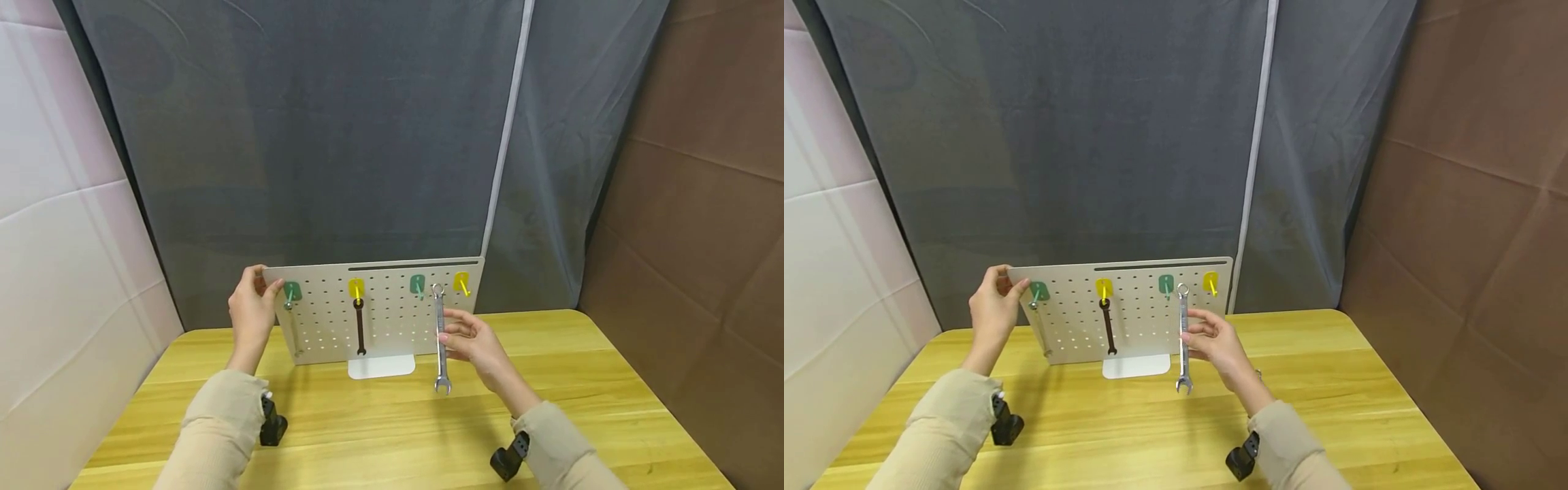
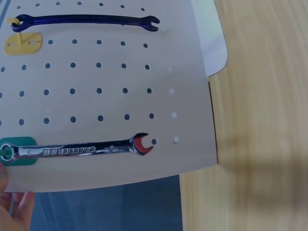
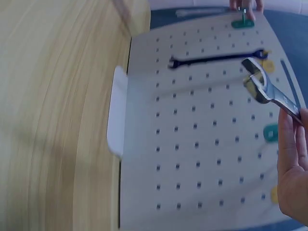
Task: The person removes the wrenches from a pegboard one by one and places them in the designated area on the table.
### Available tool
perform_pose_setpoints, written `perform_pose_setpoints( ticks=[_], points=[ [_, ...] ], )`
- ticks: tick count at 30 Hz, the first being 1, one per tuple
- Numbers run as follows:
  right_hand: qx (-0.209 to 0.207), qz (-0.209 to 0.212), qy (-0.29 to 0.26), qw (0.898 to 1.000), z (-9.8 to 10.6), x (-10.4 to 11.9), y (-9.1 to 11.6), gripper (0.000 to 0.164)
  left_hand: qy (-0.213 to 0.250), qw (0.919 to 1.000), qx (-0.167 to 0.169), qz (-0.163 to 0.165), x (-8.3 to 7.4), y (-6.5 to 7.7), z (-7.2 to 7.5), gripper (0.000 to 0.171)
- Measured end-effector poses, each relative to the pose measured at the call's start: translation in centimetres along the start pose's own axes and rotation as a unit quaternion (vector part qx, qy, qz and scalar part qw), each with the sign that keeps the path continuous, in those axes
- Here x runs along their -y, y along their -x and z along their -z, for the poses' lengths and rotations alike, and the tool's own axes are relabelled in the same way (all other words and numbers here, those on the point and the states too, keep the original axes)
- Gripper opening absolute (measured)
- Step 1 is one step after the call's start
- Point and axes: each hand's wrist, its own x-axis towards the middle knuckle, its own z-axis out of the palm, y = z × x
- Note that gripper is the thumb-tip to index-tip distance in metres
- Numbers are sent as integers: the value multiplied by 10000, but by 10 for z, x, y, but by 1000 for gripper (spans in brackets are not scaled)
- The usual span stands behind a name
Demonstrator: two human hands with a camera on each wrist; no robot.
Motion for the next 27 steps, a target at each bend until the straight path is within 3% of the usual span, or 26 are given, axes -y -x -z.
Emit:
perform_pose_setpoints(
  ticks=[9, 21, 27],
  points=[
    [236, -107, 546, 9982, 44, -20, 8, 57, -2, 10000, 23, -4, 0, 1, 0, 38],
    [342, -745, 1032, 9913, 103, -55, 18, 62, -54, 10000, 18, -3, -1, 0, 2, 38],
    [273, -1018, 1305, 9858, 122, -72, 23, 63, -22, 10000, 22, -5, -2, 1, 1, 37]
  ],
)
